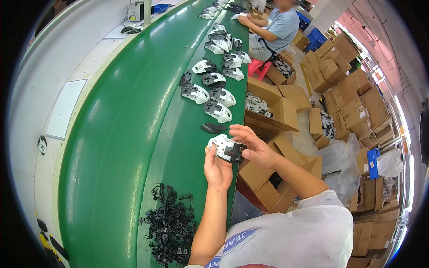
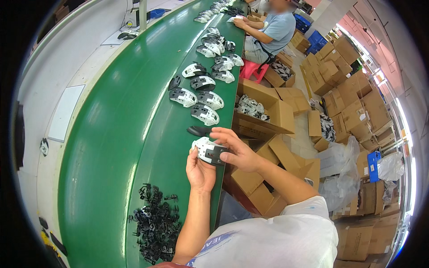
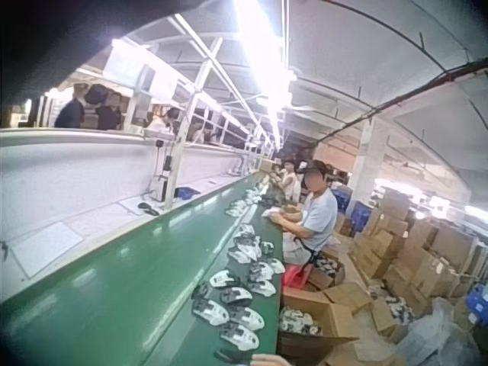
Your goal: The person assembles computer mouse shells by inserting internal black clips into the frames by hand, then attaches side panels onto the mouse shells.
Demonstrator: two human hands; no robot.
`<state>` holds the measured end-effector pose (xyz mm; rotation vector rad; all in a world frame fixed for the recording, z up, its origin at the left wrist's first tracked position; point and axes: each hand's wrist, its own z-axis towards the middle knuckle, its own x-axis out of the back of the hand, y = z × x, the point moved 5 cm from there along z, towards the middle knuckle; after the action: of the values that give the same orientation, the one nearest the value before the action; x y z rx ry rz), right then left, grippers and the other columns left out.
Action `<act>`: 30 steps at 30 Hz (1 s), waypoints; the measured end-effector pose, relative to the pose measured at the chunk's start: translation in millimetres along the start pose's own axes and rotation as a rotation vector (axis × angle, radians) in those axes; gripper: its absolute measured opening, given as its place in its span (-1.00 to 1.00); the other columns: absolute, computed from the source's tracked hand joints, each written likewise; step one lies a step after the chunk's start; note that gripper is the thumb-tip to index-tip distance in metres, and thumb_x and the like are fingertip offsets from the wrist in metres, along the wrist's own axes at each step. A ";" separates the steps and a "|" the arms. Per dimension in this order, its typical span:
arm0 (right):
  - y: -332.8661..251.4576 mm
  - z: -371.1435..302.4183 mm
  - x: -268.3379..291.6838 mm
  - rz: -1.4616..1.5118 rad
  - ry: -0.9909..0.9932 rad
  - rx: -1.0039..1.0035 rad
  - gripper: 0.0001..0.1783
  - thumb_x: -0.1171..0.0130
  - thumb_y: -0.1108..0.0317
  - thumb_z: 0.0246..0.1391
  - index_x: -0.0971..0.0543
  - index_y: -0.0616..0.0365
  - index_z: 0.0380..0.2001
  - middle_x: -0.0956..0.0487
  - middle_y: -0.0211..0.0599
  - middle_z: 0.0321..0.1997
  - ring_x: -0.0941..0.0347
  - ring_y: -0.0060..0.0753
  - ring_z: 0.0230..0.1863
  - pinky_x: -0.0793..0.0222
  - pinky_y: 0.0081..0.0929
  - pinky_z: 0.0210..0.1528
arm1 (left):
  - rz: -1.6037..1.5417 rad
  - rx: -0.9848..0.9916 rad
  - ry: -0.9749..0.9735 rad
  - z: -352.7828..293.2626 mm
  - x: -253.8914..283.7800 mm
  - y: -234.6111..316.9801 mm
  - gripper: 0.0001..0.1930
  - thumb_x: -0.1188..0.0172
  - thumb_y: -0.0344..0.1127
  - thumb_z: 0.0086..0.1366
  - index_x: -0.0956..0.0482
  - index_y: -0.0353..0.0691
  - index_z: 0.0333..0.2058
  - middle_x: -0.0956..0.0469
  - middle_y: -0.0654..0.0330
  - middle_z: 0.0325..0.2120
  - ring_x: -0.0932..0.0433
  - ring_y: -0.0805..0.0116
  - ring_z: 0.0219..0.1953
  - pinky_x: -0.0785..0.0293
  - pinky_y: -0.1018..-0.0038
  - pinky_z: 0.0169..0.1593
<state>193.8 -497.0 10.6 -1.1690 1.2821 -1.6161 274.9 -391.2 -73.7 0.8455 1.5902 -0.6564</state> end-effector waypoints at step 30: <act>16.1 8.5 20.7 0.195 0.310 -0.061 -0.13 -0.29 0.46 0.32 -0.12 0.06 0.58 -0.40 -0.23 0.35 -0.36 -0.41 0.32 -0.33 -0.34 0.39 | 0.121 -0.040 -0.094 0.7 -12.2 -5.3 -0.62 -0.10 -0.37 0.49 -0.36 -0.16 0.23 -0.48 0.11 0.24 -0.43 0.17 0.33 -0.33 0.13 0.43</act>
<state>196.0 -522.3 -0.2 -0.8183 1.5986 -1.6649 271.9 -396.9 -62.1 0.8616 1.4517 -0.5679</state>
